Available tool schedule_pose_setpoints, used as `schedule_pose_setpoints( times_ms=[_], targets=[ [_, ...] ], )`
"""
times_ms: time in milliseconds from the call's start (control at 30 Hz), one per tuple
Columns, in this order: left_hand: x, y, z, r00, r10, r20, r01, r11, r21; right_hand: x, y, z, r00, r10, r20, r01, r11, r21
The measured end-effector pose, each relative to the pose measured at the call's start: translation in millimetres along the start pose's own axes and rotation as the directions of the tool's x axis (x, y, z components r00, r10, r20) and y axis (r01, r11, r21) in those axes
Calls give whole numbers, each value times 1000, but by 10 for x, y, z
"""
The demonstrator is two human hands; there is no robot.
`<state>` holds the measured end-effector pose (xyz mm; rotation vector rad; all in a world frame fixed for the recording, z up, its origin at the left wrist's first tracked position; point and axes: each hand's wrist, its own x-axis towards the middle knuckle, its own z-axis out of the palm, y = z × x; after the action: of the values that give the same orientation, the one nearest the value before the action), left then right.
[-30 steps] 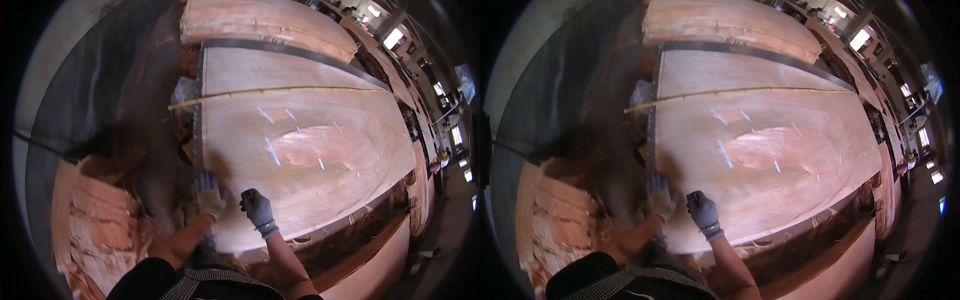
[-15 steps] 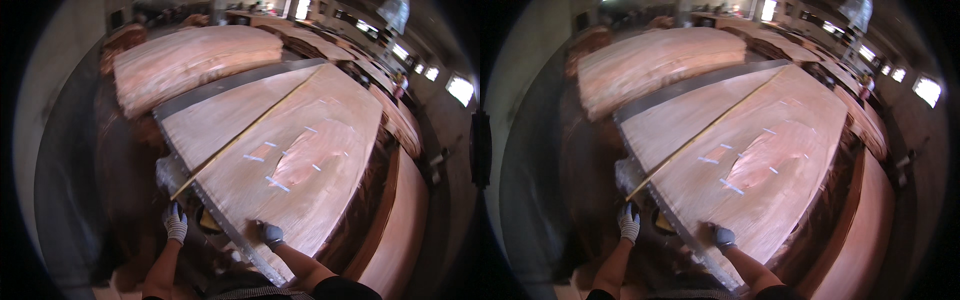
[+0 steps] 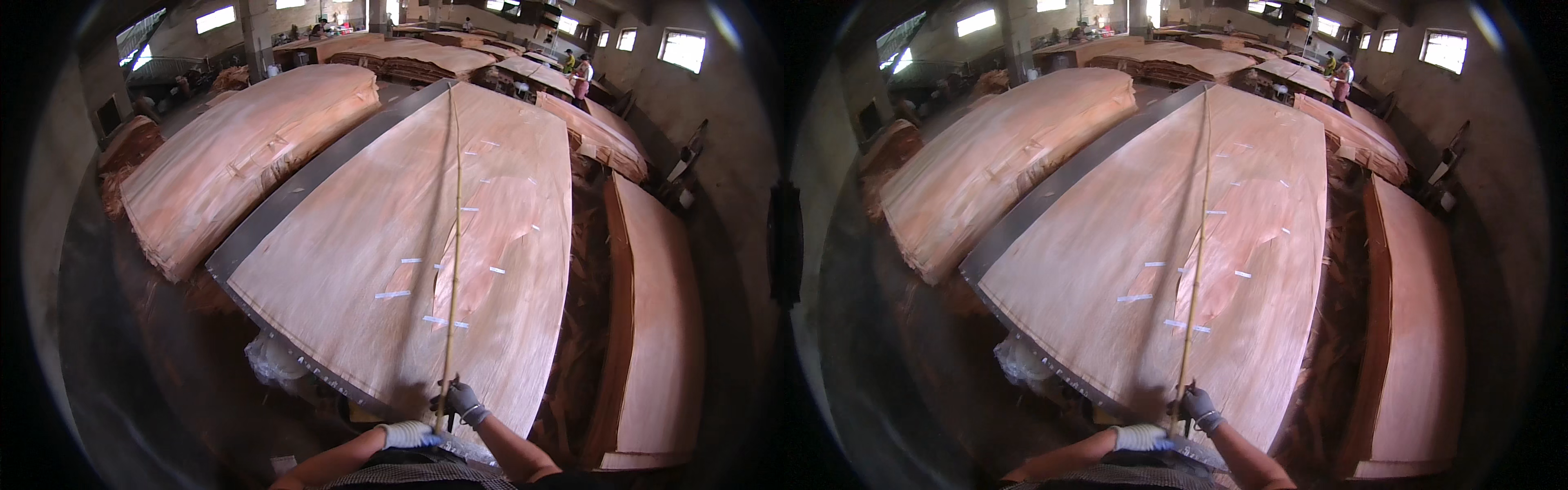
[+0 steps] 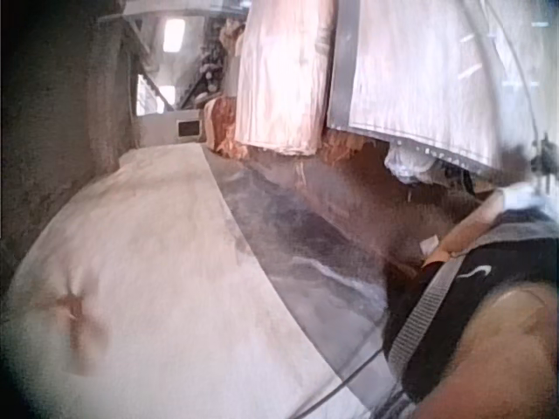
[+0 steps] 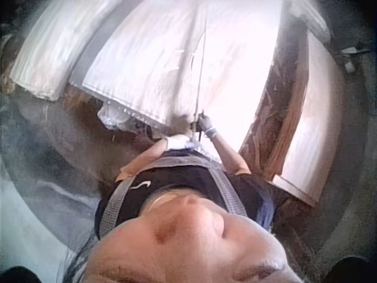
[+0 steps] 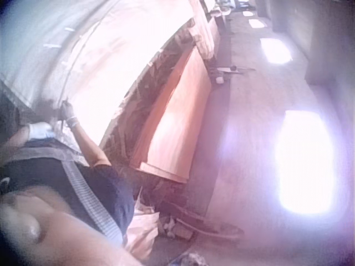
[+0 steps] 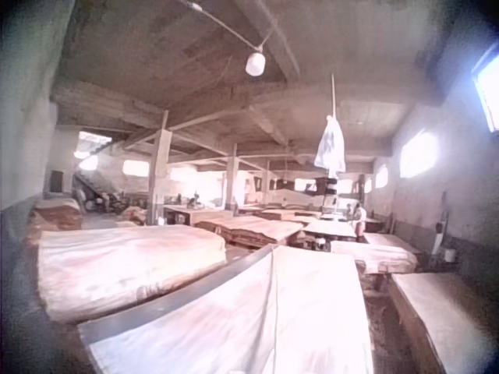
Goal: The person prepares thin sheets of wood by smoothing them with their hands, using a tool to cut and remove damaged sections, and then applying tape to the wood.
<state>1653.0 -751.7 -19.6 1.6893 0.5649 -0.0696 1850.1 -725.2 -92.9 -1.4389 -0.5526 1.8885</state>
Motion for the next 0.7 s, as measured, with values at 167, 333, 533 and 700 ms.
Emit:
schedule_pose_setpoints(
  times_ms=[167, 333, 533, 700],
  targets=[
    [-245, -316, -723, 981, 138, -138, -96, 957, 274, -420, -132, 584, 933, -235, -271, 278, 952, 131],
    [-737, -1219, -1532, 923, -14, -385, -6, 999, -50, -463, -248, 1754, 976, -213, -47, 209, 853, 478],
    [-1782, -1592, -2041, 830, -143, -538, -289, 716, -635, -492, -228, 3324, 871, -416, -263, 445, 893, 62],
    [-2512, -2566, -2896, 653, -427, -626, -167, 724, -669, -647, 767, 3495, 897, -404, -181, 343, 893, -292]
  ],
)
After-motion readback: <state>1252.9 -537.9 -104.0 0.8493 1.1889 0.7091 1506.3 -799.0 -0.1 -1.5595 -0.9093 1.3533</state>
